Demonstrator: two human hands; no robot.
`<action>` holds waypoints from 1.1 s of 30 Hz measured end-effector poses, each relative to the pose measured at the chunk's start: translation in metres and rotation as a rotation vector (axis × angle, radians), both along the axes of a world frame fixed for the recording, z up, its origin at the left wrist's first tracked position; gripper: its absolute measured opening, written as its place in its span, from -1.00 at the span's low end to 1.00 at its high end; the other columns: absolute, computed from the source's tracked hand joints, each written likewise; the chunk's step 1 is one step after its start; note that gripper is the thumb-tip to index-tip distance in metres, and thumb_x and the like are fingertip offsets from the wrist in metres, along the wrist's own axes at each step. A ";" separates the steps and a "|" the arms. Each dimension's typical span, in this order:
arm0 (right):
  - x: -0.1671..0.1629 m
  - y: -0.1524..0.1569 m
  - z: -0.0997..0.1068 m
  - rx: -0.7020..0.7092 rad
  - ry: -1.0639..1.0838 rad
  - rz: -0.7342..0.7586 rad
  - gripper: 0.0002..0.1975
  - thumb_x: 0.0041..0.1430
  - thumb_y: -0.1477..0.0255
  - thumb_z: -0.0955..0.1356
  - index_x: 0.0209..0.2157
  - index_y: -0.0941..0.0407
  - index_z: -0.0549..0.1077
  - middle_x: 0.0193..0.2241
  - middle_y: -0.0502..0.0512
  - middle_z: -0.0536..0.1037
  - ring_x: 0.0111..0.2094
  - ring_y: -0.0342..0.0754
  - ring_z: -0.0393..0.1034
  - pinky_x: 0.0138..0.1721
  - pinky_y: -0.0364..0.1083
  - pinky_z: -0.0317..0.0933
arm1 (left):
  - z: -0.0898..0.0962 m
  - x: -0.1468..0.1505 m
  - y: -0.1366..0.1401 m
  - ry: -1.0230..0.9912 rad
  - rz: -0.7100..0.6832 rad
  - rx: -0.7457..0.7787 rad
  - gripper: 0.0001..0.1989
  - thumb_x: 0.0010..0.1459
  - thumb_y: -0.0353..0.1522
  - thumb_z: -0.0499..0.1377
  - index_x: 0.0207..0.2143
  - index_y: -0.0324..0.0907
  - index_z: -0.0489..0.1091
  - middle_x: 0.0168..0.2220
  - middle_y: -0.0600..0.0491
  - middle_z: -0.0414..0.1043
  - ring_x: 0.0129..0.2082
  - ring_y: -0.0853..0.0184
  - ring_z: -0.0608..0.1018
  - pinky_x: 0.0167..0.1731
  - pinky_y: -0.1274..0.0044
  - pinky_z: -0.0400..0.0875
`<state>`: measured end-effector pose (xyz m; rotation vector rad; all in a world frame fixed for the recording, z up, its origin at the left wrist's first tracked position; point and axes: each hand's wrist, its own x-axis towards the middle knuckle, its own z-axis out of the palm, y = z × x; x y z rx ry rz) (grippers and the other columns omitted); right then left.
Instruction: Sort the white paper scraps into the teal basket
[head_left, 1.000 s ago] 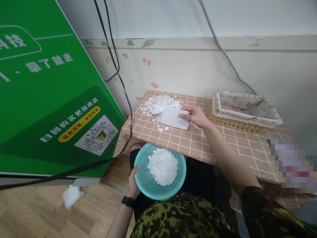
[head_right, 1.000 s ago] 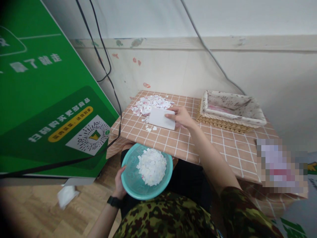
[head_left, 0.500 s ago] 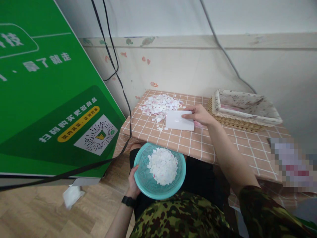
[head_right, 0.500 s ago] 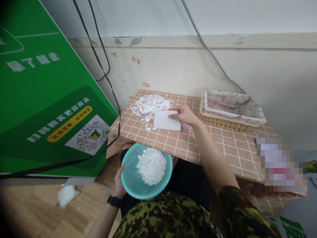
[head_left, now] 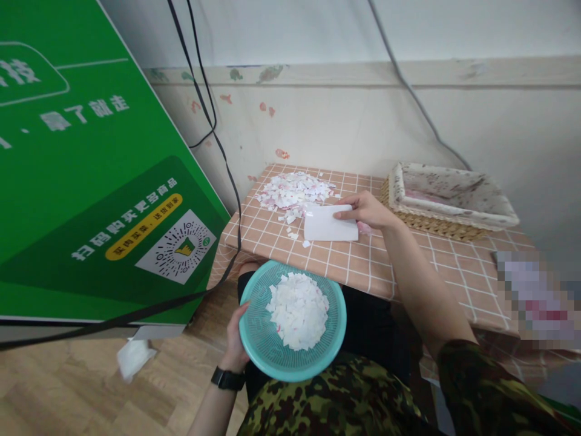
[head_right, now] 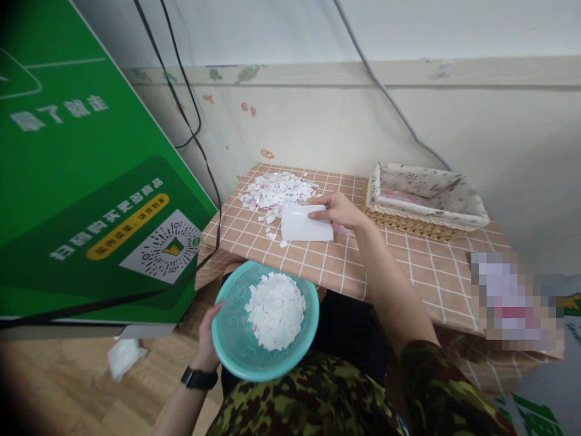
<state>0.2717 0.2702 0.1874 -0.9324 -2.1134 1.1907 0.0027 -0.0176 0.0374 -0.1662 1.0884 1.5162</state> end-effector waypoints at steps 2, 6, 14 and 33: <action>0.001 0.001 0.001 0.000 -0.004 -0.008 -0.69 -0.11 0.33 0.45 -0.26 0.13 0.59 -0.35 0.08 0.60 -0.40 -0.05 0.44 -0.46 -0.12 0.32 | 0.005 0.000 -0.001 -0.018 -0.018 0.007 -0.87 -0.05 -0.37 0.23 -0.44 -0.27 0.52 -0.49 -0.04 0.57 -0.51 0.22 0.56 -0.36 0.39 0.46; 0.002 0.001 0.001 -0.011 -0.057 0.027 -0.71 -0.10 0.31 0.44 -0.29 0.14 0.59 -0.40 0.07 0.59 -0.44 -0.07 0.43 -0.50 -0.15 0.28 | 0.016 0.002 -0.002 -0.064 -0.098 0.038 -0.85 -0.02 -0.45 0.21 -0.36 -0.31 0.53 -0.41 -0.10 0.59 -0.42 0.17 0.60 -0.27 0.36 0.46; 0.006 -0.001 0.001 -0.091 -0.095 0.154 -0.71 -0.11 0.30 0.46 -0.30 0.12 0.52 -0.39 0.03 0.55 -0.43 -0.11 0.41 -0.50 -0.17 0.24 | 0.026 0.007 0.001 -0.054 -0.106 0.065 -0.84 0.01 -0.42 0.19 -0.37 -0.31 0.53 -0.38 -0.12 0.60 -0.35 0.11 0.60 -0.19 0.32 0.44; -0.005 -0.008 0.001 -0.090 -0.038 0.061 -0.69 -0.08 0.28 0.44 -0.28 0.15 0.53 -0.46 0.06 0.54 -0.51 -0.11 0.37 -0.59 -0.15 0.20 | 0.035 -0.002 0.009 -0.035 -0.083 0.060 -0.82 0.01 -0.39 0.19 -0.35 -0.31 0.53 -0.38 -0.13 0.59 -0.37 0.12 0.60 -0.21 0.29 0.45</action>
